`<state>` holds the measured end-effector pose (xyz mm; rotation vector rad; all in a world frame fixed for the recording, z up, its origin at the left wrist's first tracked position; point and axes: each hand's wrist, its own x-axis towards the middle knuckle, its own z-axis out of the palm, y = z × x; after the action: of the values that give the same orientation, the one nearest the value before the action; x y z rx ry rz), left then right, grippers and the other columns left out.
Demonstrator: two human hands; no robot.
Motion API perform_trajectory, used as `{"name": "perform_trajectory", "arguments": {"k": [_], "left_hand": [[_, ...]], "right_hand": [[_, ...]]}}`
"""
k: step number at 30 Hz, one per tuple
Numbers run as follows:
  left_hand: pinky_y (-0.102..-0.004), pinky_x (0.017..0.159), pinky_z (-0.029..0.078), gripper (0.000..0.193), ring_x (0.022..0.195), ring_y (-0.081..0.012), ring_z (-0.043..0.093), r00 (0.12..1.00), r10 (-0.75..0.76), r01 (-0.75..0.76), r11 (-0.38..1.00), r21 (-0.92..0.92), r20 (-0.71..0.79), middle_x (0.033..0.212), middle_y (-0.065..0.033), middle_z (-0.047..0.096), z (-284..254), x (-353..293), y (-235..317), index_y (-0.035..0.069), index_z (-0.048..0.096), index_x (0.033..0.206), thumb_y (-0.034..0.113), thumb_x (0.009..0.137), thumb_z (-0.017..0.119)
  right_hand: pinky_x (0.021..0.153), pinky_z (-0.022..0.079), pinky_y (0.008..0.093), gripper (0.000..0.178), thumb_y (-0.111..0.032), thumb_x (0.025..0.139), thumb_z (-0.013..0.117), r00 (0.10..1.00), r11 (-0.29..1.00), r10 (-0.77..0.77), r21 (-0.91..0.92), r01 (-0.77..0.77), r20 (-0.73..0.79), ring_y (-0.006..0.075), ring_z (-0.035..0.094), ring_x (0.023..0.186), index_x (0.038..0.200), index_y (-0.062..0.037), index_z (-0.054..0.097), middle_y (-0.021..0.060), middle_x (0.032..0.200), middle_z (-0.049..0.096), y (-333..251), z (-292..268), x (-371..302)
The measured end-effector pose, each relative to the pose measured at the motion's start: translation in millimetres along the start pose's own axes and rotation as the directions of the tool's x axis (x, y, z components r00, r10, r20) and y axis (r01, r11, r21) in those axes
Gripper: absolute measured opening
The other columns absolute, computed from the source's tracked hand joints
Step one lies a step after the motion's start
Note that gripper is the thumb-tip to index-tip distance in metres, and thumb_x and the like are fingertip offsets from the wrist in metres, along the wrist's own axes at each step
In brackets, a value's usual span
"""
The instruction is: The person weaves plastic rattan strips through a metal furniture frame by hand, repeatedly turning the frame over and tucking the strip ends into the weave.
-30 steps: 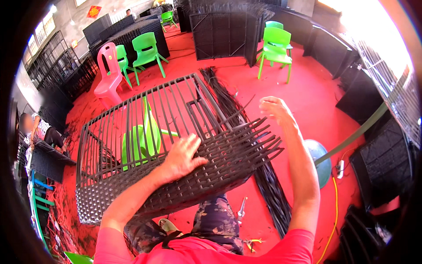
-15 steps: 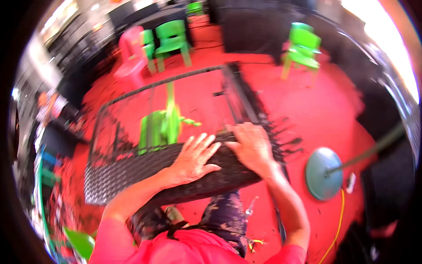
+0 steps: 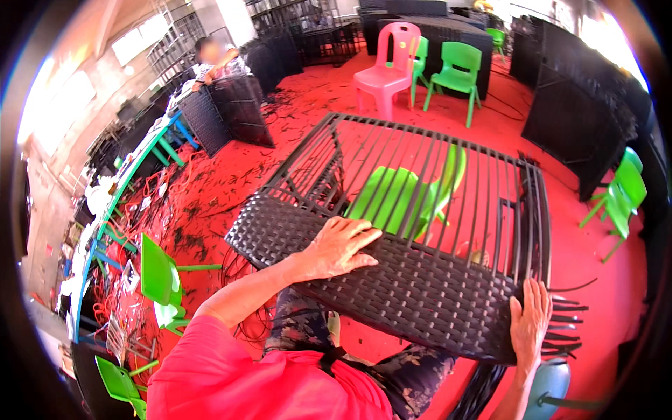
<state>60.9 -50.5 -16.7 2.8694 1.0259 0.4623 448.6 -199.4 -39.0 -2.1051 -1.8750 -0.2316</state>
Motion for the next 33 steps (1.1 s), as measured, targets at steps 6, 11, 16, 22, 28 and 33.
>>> {"name": "perform_trajectory", "arguments": {"k": [6,11,16,22,28,33], "left_hand": [[-0.0437,0.094,0.031,0.047,0.115,-0.0317,0.037,0.973,-0.042,0.07,0.991,0.116,-0.229,0.12,-0.0121,0.043,-22.2,-24.5,-44.1,0.01,0.052,0.115,0.037,0.078,0.06],[-0.0381,0.084,0.041,0.021,0.098,-0.029,0.053,0.837,-0.344,0.228,0.926,-0.301,-0.426,0.095,-0.0132,0.06,-36.2,-59.6,-125.0,0.006,0.064,0.09,0.024,0.081,0.059],[-0.0398,0.078,0.043,0.047,0.093,-0.0299,0.057,0.425,-0.879,0.878,0.458,-0.135,-0.218,0.1,-0.0205,0.059,-67.9,-96.0,-211.0,0.002,0.064,0.085,0.046,0.083,0.048],[-0.0372,0.089,0.035,0.062,0.105,-0.0212,0.051,0.267,-0.946,0.868,0.154,-0.472,0.183,0.108,-0.0138,0.059,-60.5,-102.3,-227.1,0.0,0.058,0.106,0.056,0.083,0.046],[-0.0299,0.069,0.039,0.042,0.077,-0.0119,0.049,0.473,-0.872,0.758,0.332,-0.561,0.123,0.08,-0.0022,0.057,-69.2,-109.4,-224.9,0.003,0.061,0.085,0.044,0.085,0.052],[-0.0332,0.055,0.037,0.043,0.059,-0.0125,0.045,0.613,-0.778,0.724,0.624,-0.294,-0.141,0.059,-0.0053,0.048,-58.9,-72.7,-214.5,0.003,0.055,0.067,0.044,0.081,0.055]], "right_hand": [[0.103,0.023,0.0423,0.04,-0.017,0.085,0.05,1.0,0.999,0.014,0.03,-0.015,0.02,0.0312,0.035,0.12,0.12,0.0002,0.045,0.0154,0.123,0.045,-2.2,-1.3,1.1],[0.103,0.023,0.0424,0.039,-0.016,0.085,0.048,0.999,0.999,0.016,0.045,-0.018,0.041,0.0322,0.035,0.12,0.12,0.0021,0.045,0.0164,0.123,0.045,-0.4,0.0,1.1],[0.101,0.024,0.0422,0.039,-0.016,0.085,0.048,1.0,0.999,-0.021,0.04,0.02,0.009,0.0331,0.036,0.119,0.119,0.0032,0.045,0.0178,0.122,0.046,3.4,4.6,1.9],[0.1,0.026,0.042,0.038,-0.016,0.085,0.048,0.999,0.999,-0.034,0.029,0.034,0.006,0.0337,0.037,0.118,0.118,0.0038,0.046,0.018,0.121,0.046,1.7,4.9,2.4],[0.1,0.026,0.0422,0.037,-0.015,0.086,0.048,0.999,0.998,-0.033,0.052,0.033,0.012,0.0338,0.037,0.118,0.118,0.0027,0.046,0.0175,0.121,0.046,-1.7,6.6,3.2],[0.099,0.028,0.0419,0.038,-0.014,0.08,0.055,0.999,1.0,0.005,-0.008,-0.005,-0.046,0.0325,0.039,0.116,0.114,0.0018,0.05,0.0166,0.119,0.049,3.0,-9.0,-8.3]]}}
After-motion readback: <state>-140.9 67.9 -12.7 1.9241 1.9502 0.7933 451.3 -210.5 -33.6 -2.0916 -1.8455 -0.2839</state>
